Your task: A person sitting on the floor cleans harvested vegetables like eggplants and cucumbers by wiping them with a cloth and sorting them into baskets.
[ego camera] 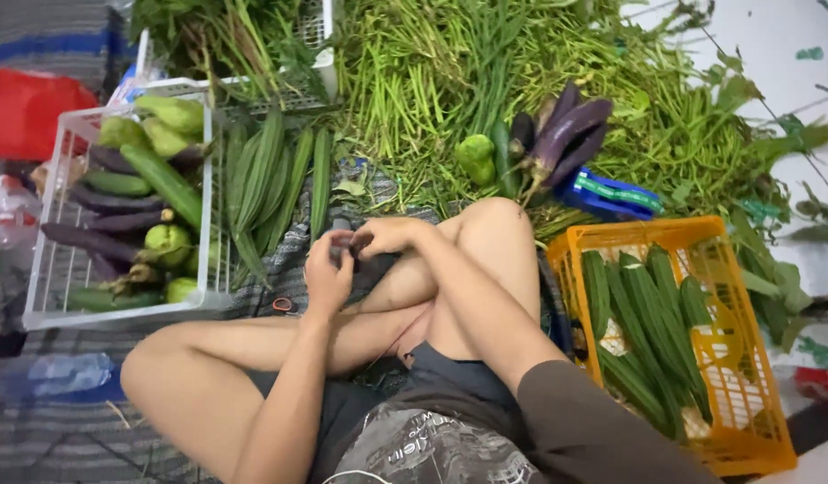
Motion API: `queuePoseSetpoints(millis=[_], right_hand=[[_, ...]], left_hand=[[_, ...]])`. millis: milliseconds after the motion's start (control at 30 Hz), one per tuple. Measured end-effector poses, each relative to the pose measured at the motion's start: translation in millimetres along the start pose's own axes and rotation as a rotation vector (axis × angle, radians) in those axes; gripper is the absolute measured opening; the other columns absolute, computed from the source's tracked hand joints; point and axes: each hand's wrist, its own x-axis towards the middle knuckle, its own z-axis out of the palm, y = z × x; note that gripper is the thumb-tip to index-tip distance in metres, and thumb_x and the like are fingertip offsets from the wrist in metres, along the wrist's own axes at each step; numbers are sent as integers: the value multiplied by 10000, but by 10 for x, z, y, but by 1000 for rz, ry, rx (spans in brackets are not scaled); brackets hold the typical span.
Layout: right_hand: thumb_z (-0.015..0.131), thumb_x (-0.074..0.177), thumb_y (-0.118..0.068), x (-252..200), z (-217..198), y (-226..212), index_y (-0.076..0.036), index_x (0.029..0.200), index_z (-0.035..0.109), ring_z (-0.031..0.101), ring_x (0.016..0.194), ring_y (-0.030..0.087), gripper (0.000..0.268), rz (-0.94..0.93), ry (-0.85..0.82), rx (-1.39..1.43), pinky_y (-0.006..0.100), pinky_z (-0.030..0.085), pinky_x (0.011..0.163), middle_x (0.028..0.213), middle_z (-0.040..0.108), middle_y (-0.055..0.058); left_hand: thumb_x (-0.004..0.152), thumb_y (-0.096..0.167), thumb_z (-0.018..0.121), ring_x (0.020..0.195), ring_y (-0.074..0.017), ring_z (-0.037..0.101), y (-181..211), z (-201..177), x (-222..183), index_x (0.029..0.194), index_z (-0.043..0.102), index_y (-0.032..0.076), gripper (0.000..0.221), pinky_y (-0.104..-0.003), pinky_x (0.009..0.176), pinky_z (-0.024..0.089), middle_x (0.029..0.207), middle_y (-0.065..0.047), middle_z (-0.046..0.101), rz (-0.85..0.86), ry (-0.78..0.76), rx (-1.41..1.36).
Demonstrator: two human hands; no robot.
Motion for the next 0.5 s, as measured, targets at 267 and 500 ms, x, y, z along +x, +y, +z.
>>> queuePoseSetpoints(millis=[267, 500], right_hand=[[829, 701, -437, 203, 461, -37, -136, 1128, 731, 716, 1047, 351, 532, -20, 1, -458, 446, 574, 929, 1034, 759, 128], [789, 805, -275, 501, 297, 408, -130, 995, 757, 713, 1024, 365, 240, 14, 255, -230, 479, 536, 912, 982, 760, 131]], left_hand=[[790, 242, 754, 1304, -403, 485, -663, 322, -4, 1395, 457, 179, 677, -577, 1079, 420, 1414, -139, 464, -637, -229, 286], [815, 357, 743, 1433, -450, 270, -446, 117, 53, 1489, 339, 151, 812, -596, 1103, 393, 1550, -209, 242, -802, -63, 182]])
